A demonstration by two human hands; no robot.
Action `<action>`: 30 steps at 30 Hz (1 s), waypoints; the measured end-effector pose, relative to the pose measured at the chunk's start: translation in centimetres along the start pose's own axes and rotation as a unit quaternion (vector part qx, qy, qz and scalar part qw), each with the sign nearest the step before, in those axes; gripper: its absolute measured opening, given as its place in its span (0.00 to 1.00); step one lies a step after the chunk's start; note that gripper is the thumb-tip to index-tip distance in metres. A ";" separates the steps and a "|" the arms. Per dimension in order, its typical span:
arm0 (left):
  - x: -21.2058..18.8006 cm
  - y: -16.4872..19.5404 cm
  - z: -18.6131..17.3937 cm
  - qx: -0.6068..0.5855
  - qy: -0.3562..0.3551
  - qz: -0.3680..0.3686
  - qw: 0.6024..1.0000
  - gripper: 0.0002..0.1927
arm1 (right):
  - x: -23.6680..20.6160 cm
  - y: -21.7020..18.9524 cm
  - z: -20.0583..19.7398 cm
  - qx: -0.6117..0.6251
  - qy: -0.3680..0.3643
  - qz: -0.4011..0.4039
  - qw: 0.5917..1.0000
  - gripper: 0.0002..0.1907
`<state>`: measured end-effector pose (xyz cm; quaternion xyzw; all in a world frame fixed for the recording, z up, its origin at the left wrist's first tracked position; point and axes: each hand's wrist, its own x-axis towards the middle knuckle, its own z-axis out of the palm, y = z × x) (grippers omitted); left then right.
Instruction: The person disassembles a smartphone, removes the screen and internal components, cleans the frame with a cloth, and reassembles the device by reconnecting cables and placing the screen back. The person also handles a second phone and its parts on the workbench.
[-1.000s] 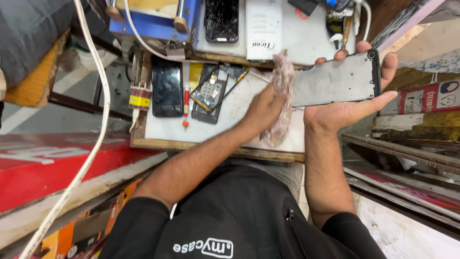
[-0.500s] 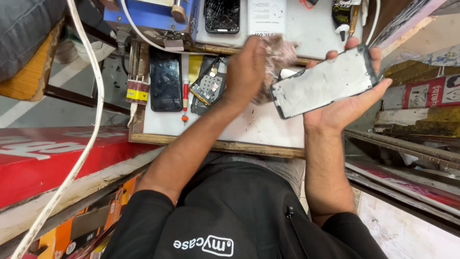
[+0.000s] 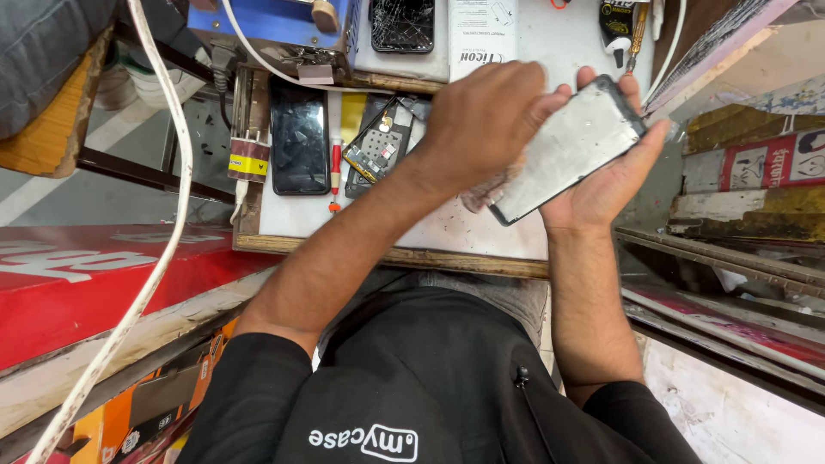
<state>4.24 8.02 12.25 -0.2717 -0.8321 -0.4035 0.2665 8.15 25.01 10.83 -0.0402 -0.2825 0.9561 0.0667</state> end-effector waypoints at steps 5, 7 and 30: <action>-1.5 1.8 0.1 0.080 0.006 0.123 0.989 0.09 | 0.1 -0.4 -0.3 -0.034 -0.004 -0.025 0.999 0.33; -3.2 1.8 -0.8 0.077 -0.022 0.106 0.991 0.11 | 0.2 -1.1 -0.5 -0.053 -0.017 -0.028 0.998 0.32; -2.2 3.1 2.8 0.008 0.008 0.109 0.994 0.14 | 1.2 0.9 -1.2 -0.057 -0.081 0.141 0.985 0.39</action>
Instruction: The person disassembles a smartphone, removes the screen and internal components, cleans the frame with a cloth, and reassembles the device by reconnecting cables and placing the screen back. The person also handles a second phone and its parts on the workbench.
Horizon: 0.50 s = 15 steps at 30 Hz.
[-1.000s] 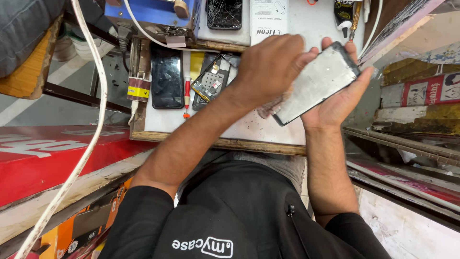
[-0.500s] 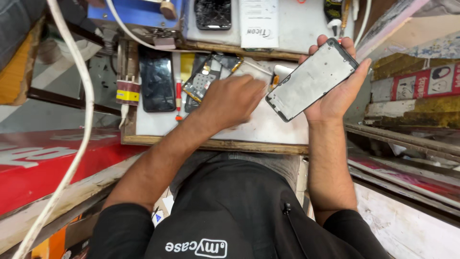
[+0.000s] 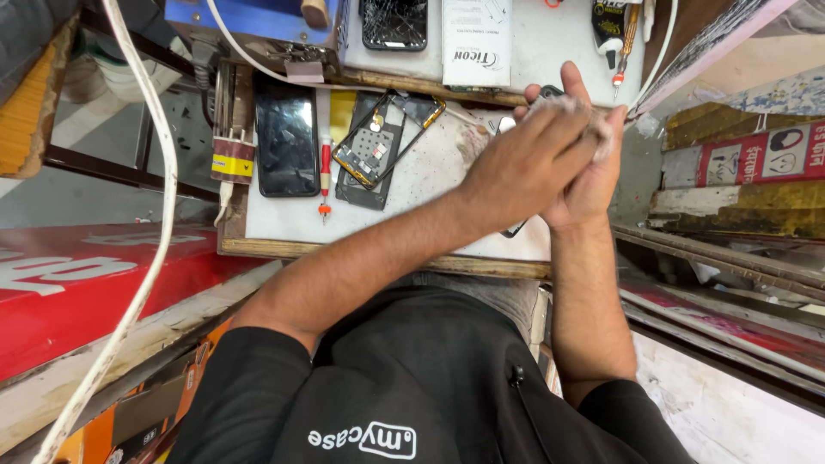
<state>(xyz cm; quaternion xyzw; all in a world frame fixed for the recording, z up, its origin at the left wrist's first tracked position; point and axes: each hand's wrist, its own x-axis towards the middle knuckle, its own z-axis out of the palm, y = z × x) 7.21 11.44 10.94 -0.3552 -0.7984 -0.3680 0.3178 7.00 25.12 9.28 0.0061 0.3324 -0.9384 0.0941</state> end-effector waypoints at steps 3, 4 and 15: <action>-1.8 1.2 -1.4 -0.030 -0.048 0.014 0.998 0.12 | 0.2 -0.7 -0.8 -0.012 0.003 -0.020 1.000 0.39; -2.7 1.6 -2.2 -0.042 -0.055 0.015 0.997 0.13 | 0.2 -0.9 -1.0 -0.008 0.010 -0.032 0.999 0.39; -2.0 -0.3 -2.1 -0.100 -0.070 0.017 0.992 0.07 | 0.1 0.4 0.0 -0.010 0.063 -0.045 0.997 0.39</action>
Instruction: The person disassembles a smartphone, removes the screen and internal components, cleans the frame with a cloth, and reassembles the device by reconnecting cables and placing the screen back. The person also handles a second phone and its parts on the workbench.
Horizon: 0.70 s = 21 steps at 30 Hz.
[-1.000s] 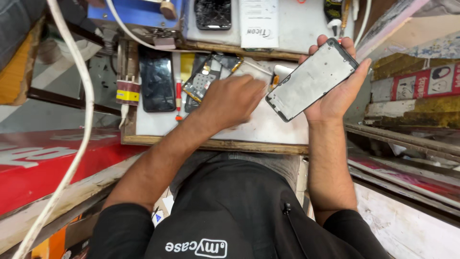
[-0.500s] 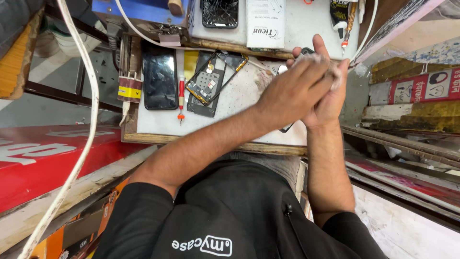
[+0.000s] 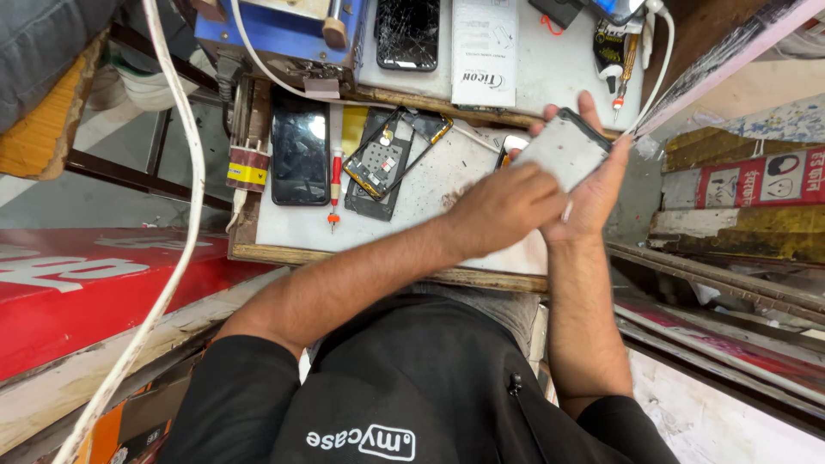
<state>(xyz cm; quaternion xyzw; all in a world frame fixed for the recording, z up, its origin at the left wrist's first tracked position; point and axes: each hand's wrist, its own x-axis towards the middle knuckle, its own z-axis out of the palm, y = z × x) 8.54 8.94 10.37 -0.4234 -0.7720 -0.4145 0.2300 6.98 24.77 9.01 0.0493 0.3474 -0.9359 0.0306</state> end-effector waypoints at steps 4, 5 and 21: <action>-2.9 1.5 -0.9 -0.022 -0.042 -0.010 0.999 0.06 | -0.3 -1.4 0.2 -0.026 0.007 -0.043 0.999 0.37; -3.3 1.5 -1.0 -0.028 -0.052 -0.018 0.998 0.06 | -0.2 -1.3 0.1 -0.024 0.007 -0.047 0.999 0.37; -4.9 1.8 -1.2 0.020 -0.026 0.017 0.999 0.12 | -1.0 -1.4 -0.1 -0.010 -0.028 -0.053 0.998 0.34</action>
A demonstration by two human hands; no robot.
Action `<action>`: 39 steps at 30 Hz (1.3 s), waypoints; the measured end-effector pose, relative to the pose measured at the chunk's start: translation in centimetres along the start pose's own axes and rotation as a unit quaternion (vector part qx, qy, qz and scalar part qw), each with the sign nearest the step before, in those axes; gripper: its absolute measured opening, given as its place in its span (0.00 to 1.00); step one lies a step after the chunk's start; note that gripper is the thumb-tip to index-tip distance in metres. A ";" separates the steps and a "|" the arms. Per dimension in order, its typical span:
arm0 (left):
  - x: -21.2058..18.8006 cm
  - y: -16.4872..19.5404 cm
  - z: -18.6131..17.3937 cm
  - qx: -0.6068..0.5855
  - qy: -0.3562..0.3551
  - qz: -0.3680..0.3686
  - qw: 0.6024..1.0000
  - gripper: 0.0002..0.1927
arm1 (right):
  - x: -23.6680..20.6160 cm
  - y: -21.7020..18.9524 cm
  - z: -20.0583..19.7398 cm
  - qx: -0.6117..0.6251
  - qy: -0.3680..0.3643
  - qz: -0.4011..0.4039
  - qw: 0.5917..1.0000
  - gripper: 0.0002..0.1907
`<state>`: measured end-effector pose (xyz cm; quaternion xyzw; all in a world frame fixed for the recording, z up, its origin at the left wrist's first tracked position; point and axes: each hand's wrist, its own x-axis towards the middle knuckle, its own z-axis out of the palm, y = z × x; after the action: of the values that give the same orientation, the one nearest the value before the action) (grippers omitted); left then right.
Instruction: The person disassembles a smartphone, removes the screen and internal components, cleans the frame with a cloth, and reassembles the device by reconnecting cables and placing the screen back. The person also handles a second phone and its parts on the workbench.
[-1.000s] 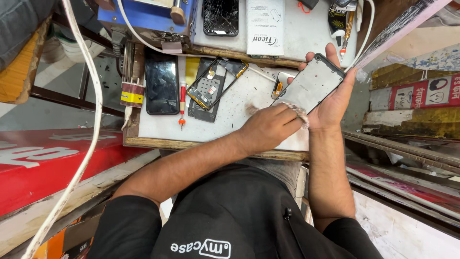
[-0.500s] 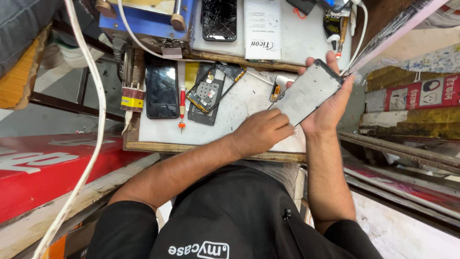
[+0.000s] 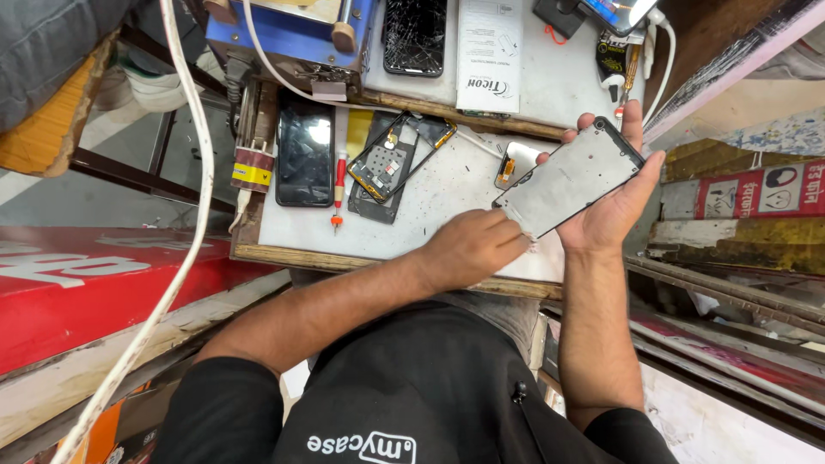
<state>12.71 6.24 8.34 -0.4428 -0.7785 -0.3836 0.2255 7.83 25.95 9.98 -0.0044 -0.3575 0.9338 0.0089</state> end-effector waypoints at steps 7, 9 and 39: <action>-1.1 -3.1 -2.3 0.079 -0.048 -0.089 0.992 0.11 | 0.1 -0.6 0.6 0.011 0.002 -0.018 1.000 0.34; -1.2 -3.9 -4.1 0.091 -0.005 -0.118 0.989 0.16 | 0.0 -0.4 0.6 -0.001 -0.002 -0.021 1.000 0.33; -5.1 -4.4 -12.6 0.204 0.052 -0.330 0.920 0.15 | -5.7 5.3 -5.7 0.075 0.221 -0.007 0.972 0.22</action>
<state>11.66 -7.87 10.68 -0.0846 -0.9290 -0.2916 0.2116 13.52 25.71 2.23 -0.2076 -0.2754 0.9339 0.0942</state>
